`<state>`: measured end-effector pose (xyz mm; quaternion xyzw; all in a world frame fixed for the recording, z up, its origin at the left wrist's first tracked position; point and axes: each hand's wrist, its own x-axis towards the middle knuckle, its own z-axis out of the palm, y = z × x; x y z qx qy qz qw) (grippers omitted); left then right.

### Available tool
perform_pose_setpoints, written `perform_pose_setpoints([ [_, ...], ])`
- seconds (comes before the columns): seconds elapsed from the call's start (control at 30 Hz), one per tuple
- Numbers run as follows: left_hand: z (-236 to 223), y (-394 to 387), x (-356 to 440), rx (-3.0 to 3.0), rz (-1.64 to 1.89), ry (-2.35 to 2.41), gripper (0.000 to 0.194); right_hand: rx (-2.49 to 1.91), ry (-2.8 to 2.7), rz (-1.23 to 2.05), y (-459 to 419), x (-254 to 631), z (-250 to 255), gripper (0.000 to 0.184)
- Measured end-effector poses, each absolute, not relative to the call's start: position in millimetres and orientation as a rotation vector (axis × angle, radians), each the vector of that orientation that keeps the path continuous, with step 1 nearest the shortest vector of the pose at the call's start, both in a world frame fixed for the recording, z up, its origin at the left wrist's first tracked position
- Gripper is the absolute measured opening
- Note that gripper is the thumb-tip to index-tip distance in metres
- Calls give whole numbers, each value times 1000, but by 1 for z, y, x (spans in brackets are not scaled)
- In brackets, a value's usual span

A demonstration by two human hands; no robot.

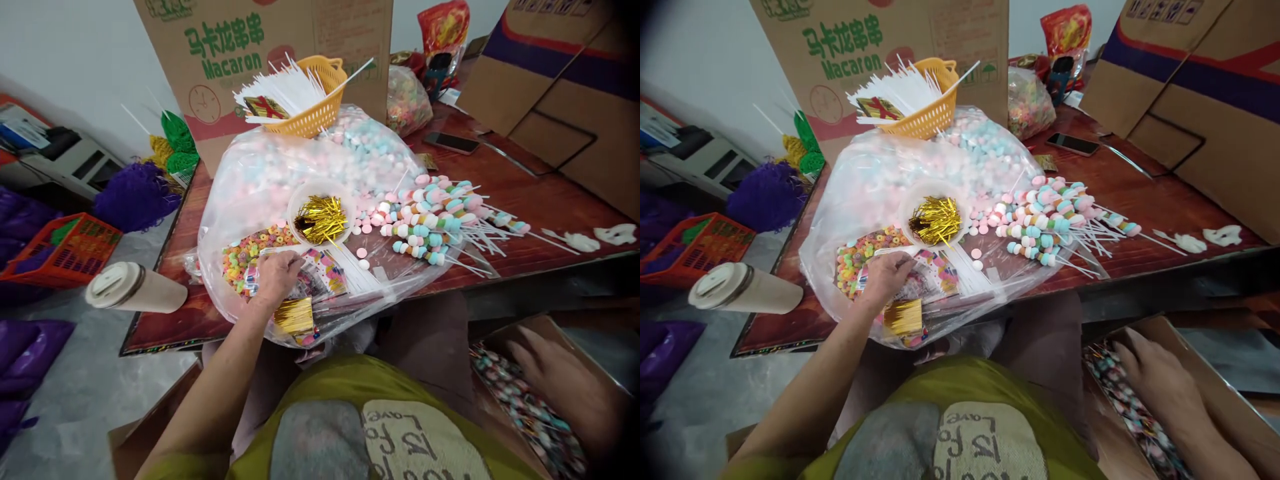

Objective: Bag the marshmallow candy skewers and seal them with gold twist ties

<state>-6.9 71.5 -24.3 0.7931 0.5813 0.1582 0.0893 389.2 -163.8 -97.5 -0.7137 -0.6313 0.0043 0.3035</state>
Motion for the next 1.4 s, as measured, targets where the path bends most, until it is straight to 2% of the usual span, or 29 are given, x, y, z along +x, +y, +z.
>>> perform_pose_setpoints([
  [0.03, -19, 70, -10, 2388, 495, 1706, 20, -1814, -1738, -88, -142, 375, -93, 28],
  [0.13, 4, 59, -17, 2545, 627, 1629, 25, -1611, -1792, -90, -77, 311, -61, 19],
  [0.27, 24, 45, -8, 2920, 636, 1280, 21, -1299, -1981, -116, -12, 219, -14, 45],
  [0.33, 23, 48, -1, 2944, 589, 1273, 20, -1310, -2212, -11, 13, 191, -10, 37],
  [0.43, 12, 61, 4, 2829, 592, 1386, 20, -1469, -2275, 90, 40, 176, -27, 27],
  [0.6, -21, 69, -1, 2658, 695, 1487, 15, -1596, -2140, 90, 26, 181, -46, 40],
  [0.73, -41, 61, -5, 2408, 922, 1646, 14, -1615, -2381, 197, -15, 173, -40, 35],
  [0.8, -38, 56, -11, 2203, 1135, 1638, 16, -1732, -2440, 227, -28, 164, -41, 37],
  [0.87, -22, 49, -25, 1957, 1355, 1530, 18, -1840, -2420, 220, -33, 157, -44, 49],
  [0.93, 1, 36, -45, 1806, 1413, 1380, 16, -1826, -2457, 237, -32, 155, -48, 53],
  [1.0, 21, 19, -63, 1843, 1159, 1196, 15, -1752, -2540, 263, -28, 156, -50, 49],
  [1.07, 29, 3, -70, 2098, 735, 1067, 13, -1696, -2609, 269, -25, 160, -49, 45],
  [1.2, 8, -13, -51, 2626, 80, 1290, 17, -1708, -2612, 273, -25, 162, -46, 39],
  [1.3, -15, -12, -35, 2748, -84, 1456, 16, -1776, -2542, 249, -28, 156, -47, 33],
  [1.4, -26, -8, -32, 2723, -104, 1557, 18, -1876, -2443, 156, -32, 149, -51, 30],
])
